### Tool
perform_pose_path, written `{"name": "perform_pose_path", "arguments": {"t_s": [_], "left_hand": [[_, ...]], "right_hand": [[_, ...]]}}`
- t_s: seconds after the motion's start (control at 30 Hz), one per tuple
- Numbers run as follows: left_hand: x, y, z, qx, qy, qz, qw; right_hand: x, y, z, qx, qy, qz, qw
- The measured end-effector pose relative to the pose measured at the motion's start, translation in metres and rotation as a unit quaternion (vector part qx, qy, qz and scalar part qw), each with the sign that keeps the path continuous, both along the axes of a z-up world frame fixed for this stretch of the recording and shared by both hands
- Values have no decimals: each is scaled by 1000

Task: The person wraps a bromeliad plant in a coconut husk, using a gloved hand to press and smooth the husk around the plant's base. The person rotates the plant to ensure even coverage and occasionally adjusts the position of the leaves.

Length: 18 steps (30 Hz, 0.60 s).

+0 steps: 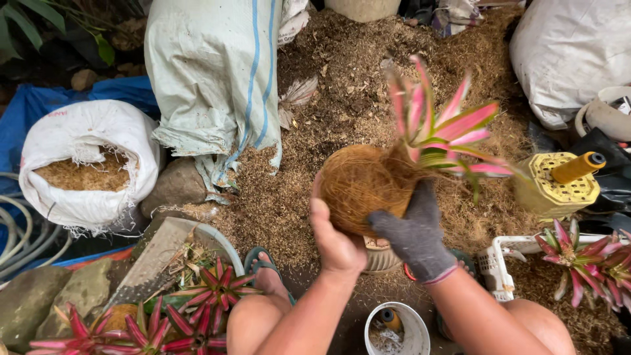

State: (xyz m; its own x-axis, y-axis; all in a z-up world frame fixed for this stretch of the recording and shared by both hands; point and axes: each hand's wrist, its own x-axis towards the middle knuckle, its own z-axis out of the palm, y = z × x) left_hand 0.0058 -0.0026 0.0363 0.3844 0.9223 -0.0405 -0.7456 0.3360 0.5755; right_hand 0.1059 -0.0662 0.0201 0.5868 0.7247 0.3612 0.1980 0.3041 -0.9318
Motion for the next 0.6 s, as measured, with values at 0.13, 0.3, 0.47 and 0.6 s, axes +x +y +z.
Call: {"name": "perform_pose_path", "arguments": {"t_s": [0.13, 0.3, 0.47, 0.6], "left_hand": [[-18, 29, 4, -67, -60, -210, 974], [-16, 33, -12, -112, -8, -244, 963], [-16, 20, -24, -115, -41, -193, 974], [-16, 22, -12, -155, -32, -168, 973]], "right_hand": [[43, -16, 18, -56, -275, 10, 960], [32, -18, 11, -17, -173, 41, 984], [22, -16, 5, -21, -207, -18, 978], [16, -10, 2, -49, -166, 2, 985]]}}
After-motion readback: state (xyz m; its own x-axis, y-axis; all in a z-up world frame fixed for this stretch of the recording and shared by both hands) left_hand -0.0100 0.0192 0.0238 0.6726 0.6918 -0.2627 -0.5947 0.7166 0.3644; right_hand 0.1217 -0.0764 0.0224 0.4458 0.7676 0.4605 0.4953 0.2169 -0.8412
